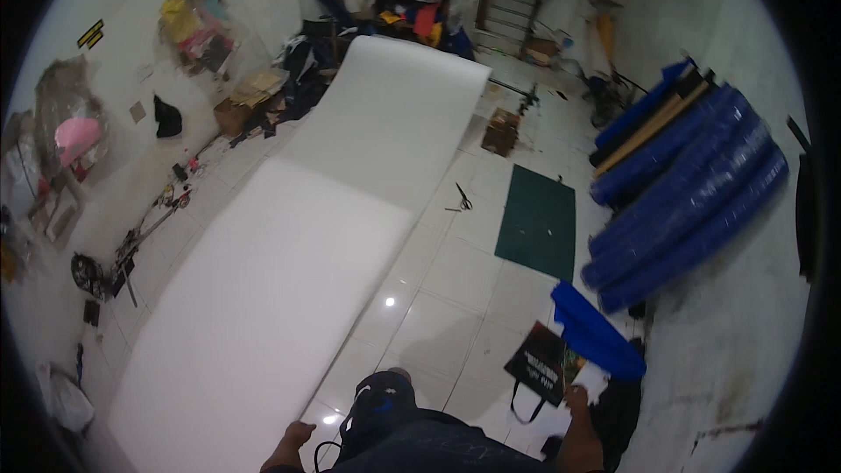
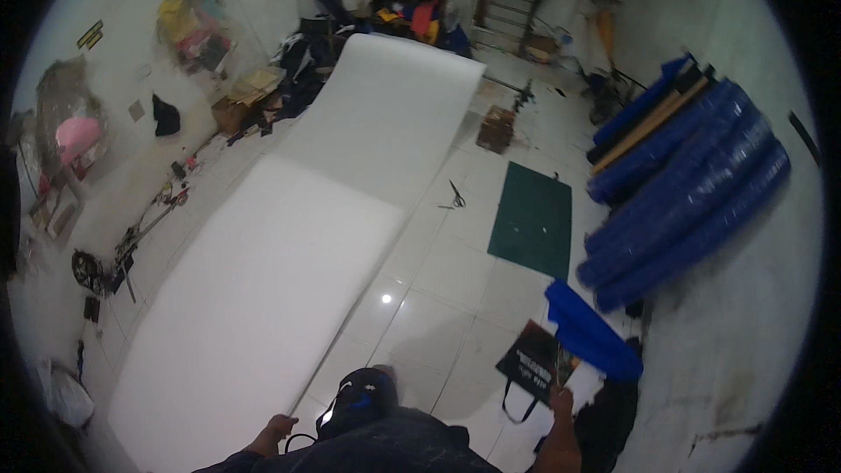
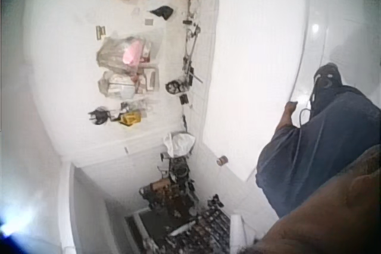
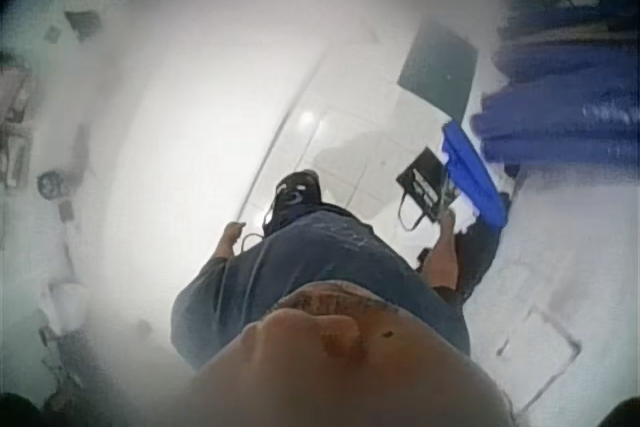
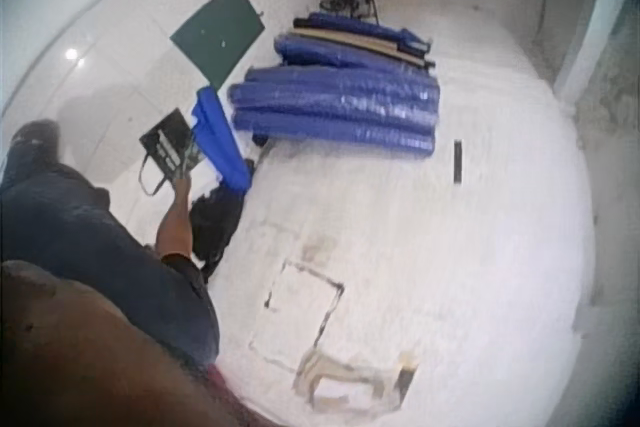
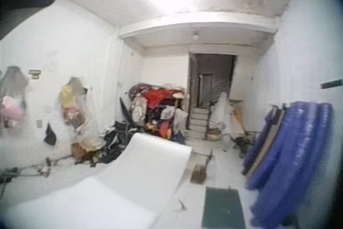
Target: The person cuts a large white foam sheet into smaller rectangular pieces using a pair of scissors. They repeatedly measure the foam by folding it and then cut along the fold lines to create uniform sections.
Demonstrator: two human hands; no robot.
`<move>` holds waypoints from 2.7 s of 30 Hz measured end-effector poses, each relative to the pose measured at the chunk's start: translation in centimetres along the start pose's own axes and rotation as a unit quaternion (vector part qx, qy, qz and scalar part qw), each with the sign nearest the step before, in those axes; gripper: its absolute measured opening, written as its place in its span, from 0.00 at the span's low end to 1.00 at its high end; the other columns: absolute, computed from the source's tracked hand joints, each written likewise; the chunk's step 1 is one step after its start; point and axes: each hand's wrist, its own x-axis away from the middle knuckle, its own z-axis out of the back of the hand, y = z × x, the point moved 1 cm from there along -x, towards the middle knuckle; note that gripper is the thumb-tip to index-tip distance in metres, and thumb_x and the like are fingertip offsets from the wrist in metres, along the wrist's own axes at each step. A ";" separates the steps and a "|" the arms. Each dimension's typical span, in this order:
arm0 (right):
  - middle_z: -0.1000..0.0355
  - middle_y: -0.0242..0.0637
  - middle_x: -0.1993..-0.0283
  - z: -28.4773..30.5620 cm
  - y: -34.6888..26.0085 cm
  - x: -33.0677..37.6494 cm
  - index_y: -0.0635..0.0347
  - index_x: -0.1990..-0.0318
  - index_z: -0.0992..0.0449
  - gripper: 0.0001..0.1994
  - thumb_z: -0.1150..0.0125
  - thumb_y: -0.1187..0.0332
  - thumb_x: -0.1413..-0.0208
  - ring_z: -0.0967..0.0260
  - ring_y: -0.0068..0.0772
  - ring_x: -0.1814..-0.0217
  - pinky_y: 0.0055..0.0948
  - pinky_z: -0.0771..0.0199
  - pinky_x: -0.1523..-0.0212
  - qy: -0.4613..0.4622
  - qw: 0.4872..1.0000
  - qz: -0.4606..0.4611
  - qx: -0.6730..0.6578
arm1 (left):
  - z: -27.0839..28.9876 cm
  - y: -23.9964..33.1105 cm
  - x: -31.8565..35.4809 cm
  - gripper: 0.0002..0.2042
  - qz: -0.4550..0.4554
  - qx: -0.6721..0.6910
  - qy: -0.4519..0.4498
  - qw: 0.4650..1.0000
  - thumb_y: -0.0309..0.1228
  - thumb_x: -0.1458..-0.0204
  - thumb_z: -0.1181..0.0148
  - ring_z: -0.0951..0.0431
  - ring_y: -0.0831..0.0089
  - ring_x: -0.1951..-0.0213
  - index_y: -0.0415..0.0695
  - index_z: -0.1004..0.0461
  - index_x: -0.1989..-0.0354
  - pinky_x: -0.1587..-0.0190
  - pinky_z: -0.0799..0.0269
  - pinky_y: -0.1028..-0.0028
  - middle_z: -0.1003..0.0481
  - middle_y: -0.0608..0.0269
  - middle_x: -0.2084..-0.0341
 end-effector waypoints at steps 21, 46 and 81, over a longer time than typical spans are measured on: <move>0.25 0.48 0.53 -18.6 -74.5 -33.9 0.56 0.50 0.22 0.22 0.41 0.48 0.40 0.27 0.50 0.48 0.43 0.29 0.46 -0.522 0.670 0.453 0.271 | 18.1 77.1 -15.2 0.30 -0.245 0.068 0.029 0.967 0.54 0.46 0.42 0.23 0.54 0.48 0.44 0.29 0.42 0.44 0.29 0.60 0.23 0.48 0.53; 0.29 0.33 0.59 -57.2 -100.8 -105.2 0.60 0.42 0.30 0.27 0.42 0.49 0.39 0.29 0.29 0.65 0.32 0.27 0.72 -0.200 0.909 0.339 0.140 | 3.8 90.1 -41.5 0.11 0.116 0.468 0.284 0.829 0.34 0.36 0.47 0.32 0.78 0.67 0.39 0.29 0.53 0.63 0.33 0.75 0.30 0.67 0.69; 0.45 0.59 0.33 -79.1 -98.9 -100.5 0.71 0.32 0.49 0.47 0.25 0.55 0.51 0.43 0.54 0.32 0.44 0.38 0.33 -0.003 0.881 0.437 -0.183 | -8.8 76.1 -64.8 0.40 0.023 0.052 0.485 0.873 0.39 0.55 0.26 0.47 0.45 0.31 0.51 0.38 0.32 0.32 0.47 0.49 0.47 0.44 0.32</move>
